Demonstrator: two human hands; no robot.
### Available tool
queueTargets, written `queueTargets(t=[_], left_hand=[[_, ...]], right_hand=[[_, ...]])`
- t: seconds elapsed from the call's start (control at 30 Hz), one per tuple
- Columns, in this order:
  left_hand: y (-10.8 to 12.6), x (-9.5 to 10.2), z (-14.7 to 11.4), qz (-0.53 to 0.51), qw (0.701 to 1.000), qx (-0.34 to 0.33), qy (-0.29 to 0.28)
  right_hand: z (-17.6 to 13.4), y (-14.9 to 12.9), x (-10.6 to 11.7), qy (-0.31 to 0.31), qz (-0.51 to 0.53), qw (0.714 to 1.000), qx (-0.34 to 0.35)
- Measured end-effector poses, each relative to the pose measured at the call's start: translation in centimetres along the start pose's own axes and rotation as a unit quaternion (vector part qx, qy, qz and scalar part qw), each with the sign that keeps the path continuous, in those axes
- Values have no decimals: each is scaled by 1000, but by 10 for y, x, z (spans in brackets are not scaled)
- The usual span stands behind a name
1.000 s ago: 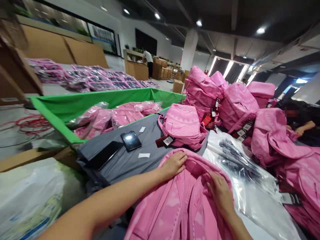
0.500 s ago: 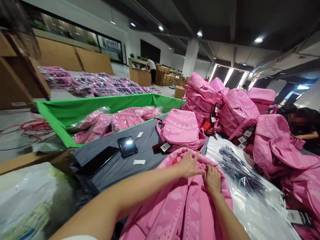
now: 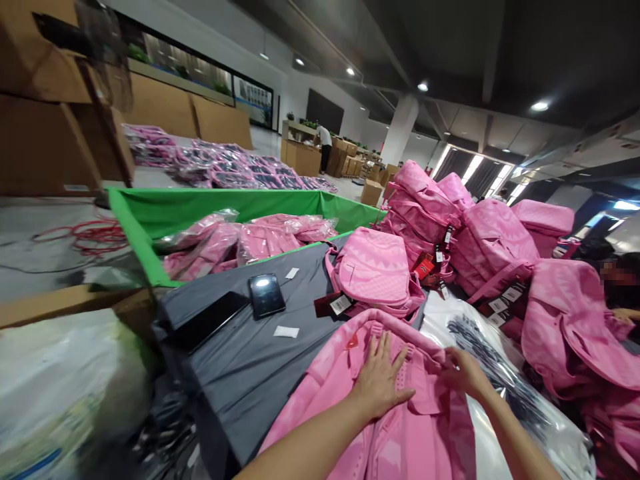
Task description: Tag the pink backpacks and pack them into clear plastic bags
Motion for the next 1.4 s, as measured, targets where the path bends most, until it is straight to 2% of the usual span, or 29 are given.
queueTargets(t=[0.1,0.23,0.3,0.37,0.47,0.57,0.63,0.7,0.8,0.9,1.03,1.1,1.2,1.3,1.4], left_hand=[[-3,0,-3,26,999,-13,25],[0,-5,7,19,997,-43,-61],[-1,-7,13,17,995,-32,-91],[-2,-8,14,9,995,-36,-89],[-3,-10,10,-2,996,-59,-70],[-3,-8,7,18,996,-76,-53],[0,-5,7,37,994,-92,-46],[2,-3,7,47,992,-103,-48],[-1,-4,8,51,991,-108,-64],[-7,-14,12,59,986,-118,-103],[-14,-25,26,98,979,-139,-114],[-14,-26,32,117,976,-140,-118],[-11,-24,35,121,974,-129,-139],[-7,-21,37,111,977,-119,-139],[-8,-18,47,89,983,-91,-131]], right_hand=[[27,-11,-5,-17,-7,1000,3],[34,-17,-20,-26,-18,999,-24],[27,-19,-18,-14,-25,999,-24],[23,-27,-8,-3,-33,999,-13],[34,-61,12,20,-24,999,26],[61,-115,29,48,16,995,80],[78,-143,34,60,43,994,85],[90,-157,32,63,67,993,69],[101,-158,21,43,106,992,42],[110,-151,4,30,136,990,11],[114,-154,-13,74,155,984,-34],[105,-159,-10,122,158,979,-38],[72,-160,4,179,163,970,13],[8,-147,8,195,164,964,79],[-71,-134,-10,207,128,964,103]])
Point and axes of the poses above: each hand's wrist, its own z-axis towards the middle knuckle, its own x-axis out of the back of the hand, y = z × x, the point moved 6 cm from there along z, towards the middle knuckle, and after that the axes turned 10 degrees about -z, right-handed, at the moved point
